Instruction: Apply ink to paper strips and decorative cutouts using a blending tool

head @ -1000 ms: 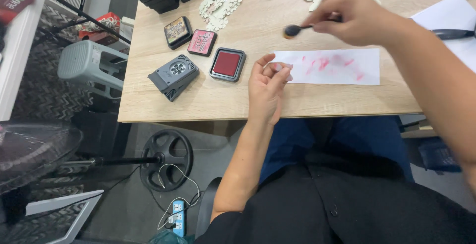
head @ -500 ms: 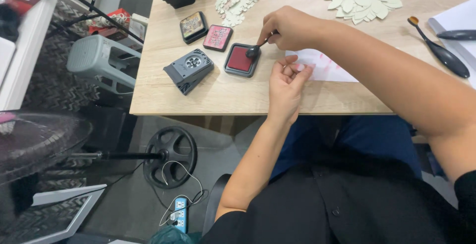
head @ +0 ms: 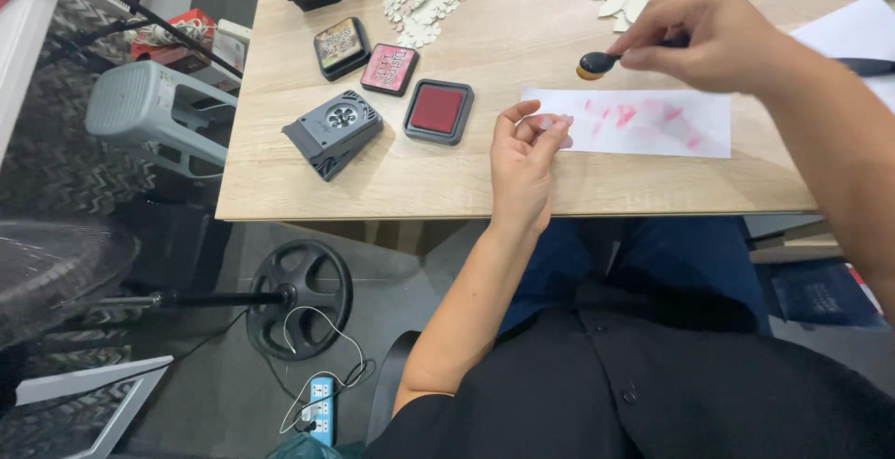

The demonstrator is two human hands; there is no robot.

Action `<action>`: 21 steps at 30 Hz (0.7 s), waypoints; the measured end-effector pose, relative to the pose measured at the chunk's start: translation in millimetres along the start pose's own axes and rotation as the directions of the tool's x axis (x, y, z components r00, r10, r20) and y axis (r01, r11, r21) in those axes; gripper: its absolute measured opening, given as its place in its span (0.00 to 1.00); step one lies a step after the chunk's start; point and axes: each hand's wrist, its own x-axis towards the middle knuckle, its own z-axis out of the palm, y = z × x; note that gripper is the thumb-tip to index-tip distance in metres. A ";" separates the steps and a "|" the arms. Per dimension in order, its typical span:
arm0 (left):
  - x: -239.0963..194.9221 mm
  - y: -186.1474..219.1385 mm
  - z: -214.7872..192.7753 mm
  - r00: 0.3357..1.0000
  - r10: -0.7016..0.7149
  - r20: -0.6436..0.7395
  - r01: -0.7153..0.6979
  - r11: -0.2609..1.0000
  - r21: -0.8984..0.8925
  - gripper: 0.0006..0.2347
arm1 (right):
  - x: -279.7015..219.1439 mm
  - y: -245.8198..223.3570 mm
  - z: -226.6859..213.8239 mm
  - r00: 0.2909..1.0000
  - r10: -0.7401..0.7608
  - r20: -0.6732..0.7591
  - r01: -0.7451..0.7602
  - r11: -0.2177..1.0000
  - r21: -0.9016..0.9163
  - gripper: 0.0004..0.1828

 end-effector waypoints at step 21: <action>-3.6 -5.9 6.4 0.982 0.053 0.181 -0.046 0.998 -0.042 0.16 | -21.8 2.0 3.0 0.974 -0.223 0.036 0.213 0.958 0.190 0.07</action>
